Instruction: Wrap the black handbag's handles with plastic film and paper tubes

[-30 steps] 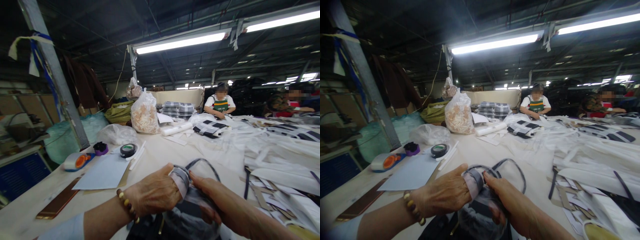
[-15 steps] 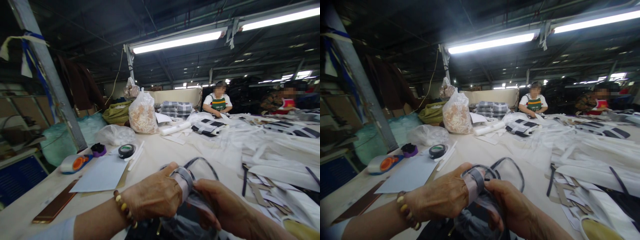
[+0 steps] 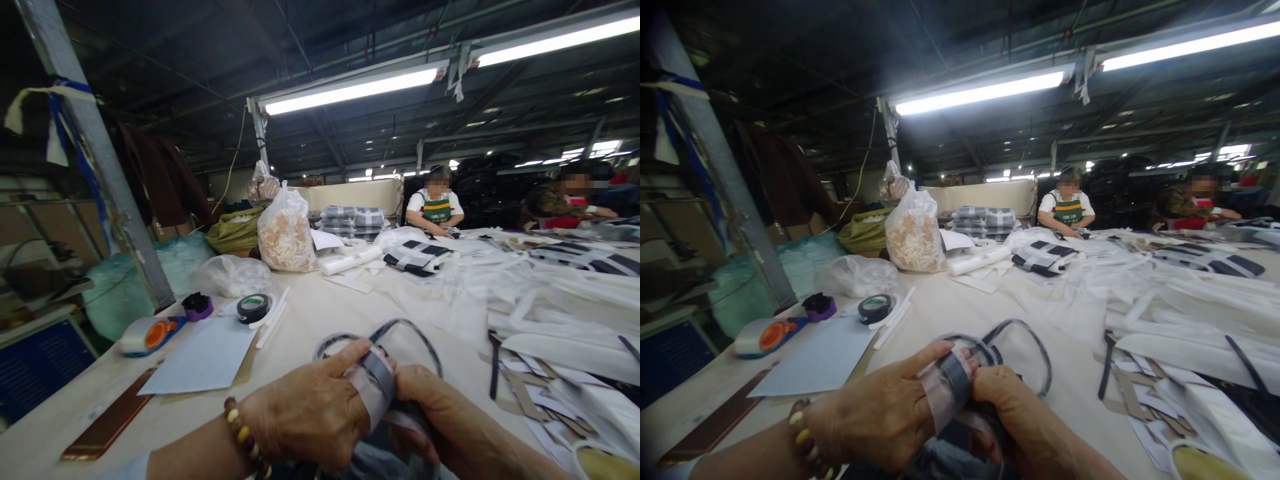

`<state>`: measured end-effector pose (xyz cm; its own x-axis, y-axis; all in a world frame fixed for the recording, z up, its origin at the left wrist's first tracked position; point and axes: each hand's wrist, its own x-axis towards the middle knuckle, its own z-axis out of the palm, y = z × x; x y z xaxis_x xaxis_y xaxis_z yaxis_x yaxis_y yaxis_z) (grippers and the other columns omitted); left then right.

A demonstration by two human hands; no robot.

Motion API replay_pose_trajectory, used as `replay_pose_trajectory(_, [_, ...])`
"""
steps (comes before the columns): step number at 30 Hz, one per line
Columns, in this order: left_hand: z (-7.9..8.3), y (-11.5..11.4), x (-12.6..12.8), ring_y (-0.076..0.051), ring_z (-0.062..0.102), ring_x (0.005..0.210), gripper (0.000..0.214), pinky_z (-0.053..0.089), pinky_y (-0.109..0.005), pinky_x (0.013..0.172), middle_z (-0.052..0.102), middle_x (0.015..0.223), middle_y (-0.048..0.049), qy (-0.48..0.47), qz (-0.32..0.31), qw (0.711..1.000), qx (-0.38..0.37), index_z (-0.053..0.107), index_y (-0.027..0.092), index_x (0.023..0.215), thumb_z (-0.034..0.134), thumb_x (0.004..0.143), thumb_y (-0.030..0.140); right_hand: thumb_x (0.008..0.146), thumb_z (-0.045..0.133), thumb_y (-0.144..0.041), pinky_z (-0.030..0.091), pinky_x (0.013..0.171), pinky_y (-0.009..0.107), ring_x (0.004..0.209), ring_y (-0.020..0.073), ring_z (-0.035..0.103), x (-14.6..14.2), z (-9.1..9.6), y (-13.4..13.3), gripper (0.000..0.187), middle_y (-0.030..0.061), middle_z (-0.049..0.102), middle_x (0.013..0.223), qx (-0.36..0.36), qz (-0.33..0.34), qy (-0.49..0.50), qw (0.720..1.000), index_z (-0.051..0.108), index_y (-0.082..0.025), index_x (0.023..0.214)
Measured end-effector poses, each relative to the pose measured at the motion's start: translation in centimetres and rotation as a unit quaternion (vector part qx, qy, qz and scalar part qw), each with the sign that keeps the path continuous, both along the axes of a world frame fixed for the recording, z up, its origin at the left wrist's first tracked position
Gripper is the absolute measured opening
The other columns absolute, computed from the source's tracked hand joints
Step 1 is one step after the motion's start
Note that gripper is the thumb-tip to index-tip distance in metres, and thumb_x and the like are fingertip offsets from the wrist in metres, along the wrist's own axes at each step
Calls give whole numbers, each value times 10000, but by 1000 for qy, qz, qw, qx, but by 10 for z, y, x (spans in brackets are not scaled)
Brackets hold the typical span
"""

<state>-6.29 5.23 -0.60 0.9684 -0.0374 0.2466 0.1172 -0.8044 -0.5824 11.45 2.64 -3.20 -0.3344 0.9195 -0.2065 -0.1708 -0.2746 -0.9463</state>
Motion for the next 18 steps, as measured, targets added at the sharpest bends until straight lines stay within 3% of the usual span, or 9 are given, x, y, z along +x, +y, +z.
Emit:
replay_pose_trajectory(4, [-3,-20,-22,-162,455,1182,314,242,-329,1104,613,1161,-67,-93,5,993,-65,557,89,1145,345,916,125,730,503,-377,226,386,191,367,50,307,13,-1,-4,241,-68,413,436,89,-25,-30,995,491,-175,599])
replay_pose_trajectory(6, [-1,-26,-29,-170,531,1079,300,401,-294,975,642,1080,-78,-226,59,956,-176,563,131,1136,358,919,160,796,463,-409,236,390,200,371,61,316,20,-1,-7,267,-75,390,447,142,-26,-109,984,479,-191,643])
replay_pose_trajectory(7, [2,-27,-31,-177,579,975,291,469,-280,856,653,1010,-88,-301,108,907,-276,581,139,1089,352,928,220,825,439,-404,255,400,210,382,73,341,21,0,-9,272,-72,387,452,184,-22,-162,969,469,-201,648])
replay_pose_trajectory(8, [6,-27,-30,-172,604,849,317,496,-262,728,655,923,-84,-346,184,825,-406,592,142,1033,342,932,310,847,416,-382,271,413,222,395,86,366,22,1,-10,268,-66,393,458,241,-25,-218,945,457,-211,644])
replay_pose_trajectory(10, [16,-24,-24,-151,578,628,506,443,-228,509,612,738,-59,-312,276,616,-668,600,121,897,276,912,509,857,410,-293,302,445,246,437,115,430,20,3,-14,233,-40,456,488,378,-35,-327,865,454,-226,638])
replay_pose_trajectory(11, [22,-22,-21,-139,549,578,572,399,-215,465,586,701,-47,-269,281,543,-745,598,112,867,295,872,597,846,419,-241,322,470,257,466,128,464,18,4,-15,206,-23,503,521,447,-40,-372,812,465,-230,645])
replay_pose_trajectory(12, [26,-20,-17,-124,520,564,564,370,-202,464,568,683,-31,-233,282,516,-775,601,111,830,399,816,637,831,426,-195,342,495,266,489,139,493,15,4,-16,179,-8,542,552,510,-42,-407,757,481,-233,665])
replay_pose_trajectory(15, [33,-14,-9,-113,484,624,474,346,-190,523,554,690,3,-173,284,536,-776,618,131,819,661,658,574,790,427,-109,376,529,281,494,150,527,9,6,-18,154,3,570,570,637,-42,-469,610,508,-226,733])
replay_pose_trajectory(18, [32,-11,-7,-107,461,624,400,315,-187,513,535,664,24,-157,296,536,-775,626,149,814,719,618,485,755,409,-59,373,503,280,457,140,524,7,12,-20,183,-6,549,530,700,-43,-502,506,504,-209,709])
